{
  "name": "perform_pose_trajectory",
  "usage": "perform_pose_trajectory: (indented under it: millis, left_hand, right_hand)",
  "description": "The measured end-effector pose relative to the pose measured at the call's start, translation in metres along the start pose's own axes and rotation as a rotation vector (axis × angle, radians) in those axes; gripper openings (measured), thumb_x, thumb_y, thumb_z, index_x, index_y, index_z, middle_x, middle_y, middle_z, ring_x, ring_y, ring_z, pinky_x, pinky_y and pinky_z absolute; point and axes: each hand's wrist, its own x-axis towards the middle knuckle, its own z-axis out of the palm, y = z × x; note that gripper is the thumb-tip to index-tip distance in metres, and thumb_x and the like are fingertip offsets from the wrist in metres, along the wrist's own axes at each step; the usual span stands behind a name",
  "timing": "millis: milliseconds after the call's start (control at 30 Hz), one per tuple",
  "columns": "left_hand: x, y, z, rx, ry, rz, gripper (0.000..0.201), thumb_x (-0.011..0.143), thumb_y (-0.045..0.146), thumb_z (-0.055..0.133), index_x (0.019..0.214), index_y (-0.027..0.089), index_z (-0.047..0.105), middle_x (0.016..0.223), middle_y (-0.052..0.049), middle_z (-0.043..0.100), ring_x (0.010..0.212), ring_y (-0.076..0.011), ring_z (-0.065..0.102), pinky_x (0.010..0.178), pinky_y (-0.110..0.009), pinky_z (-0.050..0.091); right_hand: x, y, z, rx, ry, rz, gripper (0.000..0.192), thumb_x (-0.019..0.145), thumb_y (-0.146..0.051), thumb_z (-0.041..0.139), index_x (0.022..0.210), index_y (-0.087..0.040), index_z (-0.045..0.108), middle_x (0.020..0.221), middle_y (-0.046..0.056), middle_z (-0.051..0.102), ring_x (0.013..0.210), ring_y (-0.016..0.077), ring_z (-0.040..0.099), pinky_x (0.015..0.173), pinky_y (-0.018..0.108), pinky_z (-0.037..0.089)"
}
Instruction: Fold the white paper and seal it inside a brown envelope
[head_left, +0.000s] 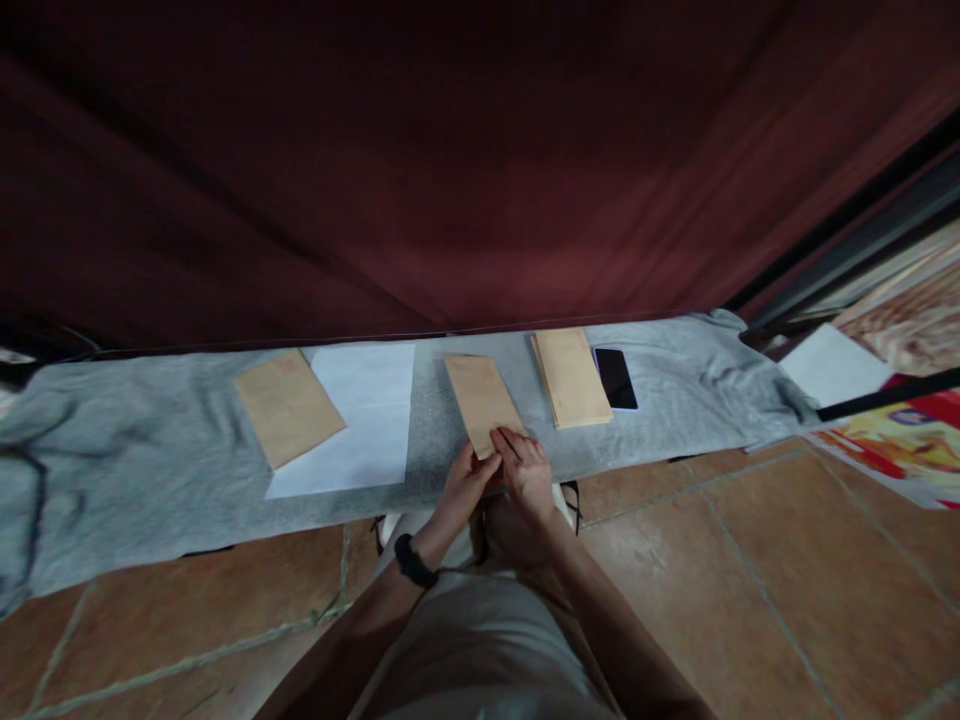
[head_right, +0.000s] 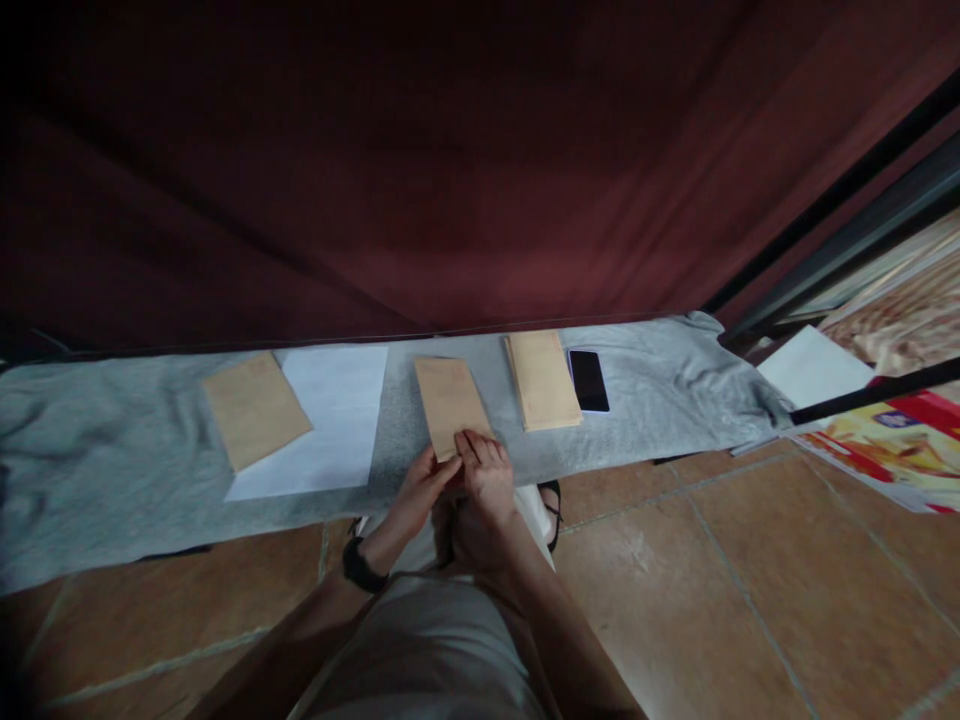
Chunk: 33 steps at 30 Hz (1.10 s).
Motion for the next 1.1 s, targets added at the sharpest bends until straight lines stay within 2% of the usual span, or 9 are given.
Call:
perform_pose_trajectory:
  millis: [67,133,233,300,400,633,767,900,1100]
  left_hand:
    - [-0.003,-0.002,-0.005,-0.052,-0.002,-0.01,0.05,0.075,0.036,0.082,0.119,0.018,0.067,0.126,-0.011,0.072,0.113,-0.0267,0.068,0.091,-0.036,0.057]
    - [-0.004,-0.004,-0.011,-0.065,0.011,-0.007,0.049,0.073,0.036,0.083,0.117,0.017,0.068,0.122,-0.011,0.074,0.105,-0.0242,0.07,0.083,-0.032,0.058]
    - [-0.002,-0.005,-0.018,-0.032,0.034,-0.046,0.044,0.073,0.037,0.083,0.109,0.015,0.07,0.098,-0.007,0.077,0.076,-0.0174,0.069,0.061,-0.025,0.054]
    - [0.001,-0.007,-0.021,-0.025,0.042,-0.085,0.043,0.072,0.038,0.083,0.104,0.014,0.069,0.081,-0.004,0.074,0.062,-0.0141,0.064,0.053,-0.023,0.049]
    - [0.003,-0.01,-0.024,-0.043,0.066,-0.132,0.041,0.07,0.039,0.082,0.098,0.014,0.066,0.069,-0.001,0.071,0.058,-0.0143,0.064,0.052,-0.023,0.049]
    - [0.001,-0.014,-0.031,-0.054,0.129,-0.133,0.033,0.071,0.038,0.077,0.091,0.017,0.06,0.066,-0.001,0.071,0.057,-0.0164,0.068,0.053,-0.025,0.053]
    - [0.003,-0.018,-0.036,0.028,0.149,-0.118,0.03,0.076,0.035,0.072,0.096,0.018,0.06,0.063,0.002,0.069,0.05,-0.0146,0.064,0.048,-0.023,0.05]
    - [0.008,-0.024,-0.038,0.17,0.146,-0.117,0.031,0.08,0.032,0.066,0.106,0.018,0.058,0.057,0.005,0.065,0.042,-0.014,0.06,0.043,-0.023,0.048]
    - [0.008,-0.027,-0.043,0.198,0.153,-0.128,0.063,0.081,0.03,0.065,0.139,0.016,0.044,0.058,0.007,0.064,0.041,-0.0146,0.058,0.039,-0.022,0.046]
  right_hand:
    - [-0.004,0.0,0.004,0.007,-0.03,-0.023,0.046,0.097,-0.012,0.054,0.142,-0.017,0.057,0.137,0.013,0.066,0.122,0.0272,0.059,0.105,0.041,0.046]
    - [-0.007,0.0,0.006,0.02,-0.062,-0.03,0.046,0.097,-0.013,0.056,0.142,-0.016,0.057,0.139,0.014,0.064,0.124,0.0286,0.058,0.106,0.043,0.045]
    - [-0.01,0.0,0.009,0.053,-0.097,-0.032,0.047,0.097,-0.013,0.054,0.144,-0.016,0.056,0.141,0.015,0.062,0.126,0.0298,0.057,0.106,0.045,0.046]
    - [-0.01,0.002,0.011,0.088,-0.096,-0.03,0.048,0.098,-0.012,0.052,0.145,-0.016,0.055,0.142,0.014,0.061,0.127,0.0294,0.057,0.108,0.046,0.045]
    - [-0.009,0.005,0.014,0.144,-0.063,-0.016,0.048,0.099,-0.012,0.048,0.146,-0.016,0.053,0.143,0.015,0.06,0.131,0.0277,0.055,0.112,0.046,0.044]
    - [-0.01,0.014,0.009,0.196,-0.075,-0.022,0.052,0.098,-0.01,0.045,0.15,-0.017,0.049,0.149,0.014,0.056,0.141,0.0253,0.049,0.12,0.049,0.037]
    - [-0.011,0.013,0.004,0.212,-0.106,-0.033,0.053,0.098,-0.013,0.049,0.151,-0.017,0.048,0.152,0.014,0.053,0.143,0.0252,0.047,0.124,0.051,0.033]
    - [-0.009,0.012,0.002,0.229,-0.114,-0.028,0.043,0.102,-0.017,0.047,0.144,-0.02,0.055,0.148,0.012,0.057,0.142,0.0235,0.048,0.122,0.05,0.035]
    - [-0.005,0.013,0.006,0.232,-0.09,-0.003,0.038,0.105,-0.017,0.042,0.139,-0.021,0.059,0.143,0.012,0.061,0.139,0.0216,0.051,0.12,0.046,0.037]
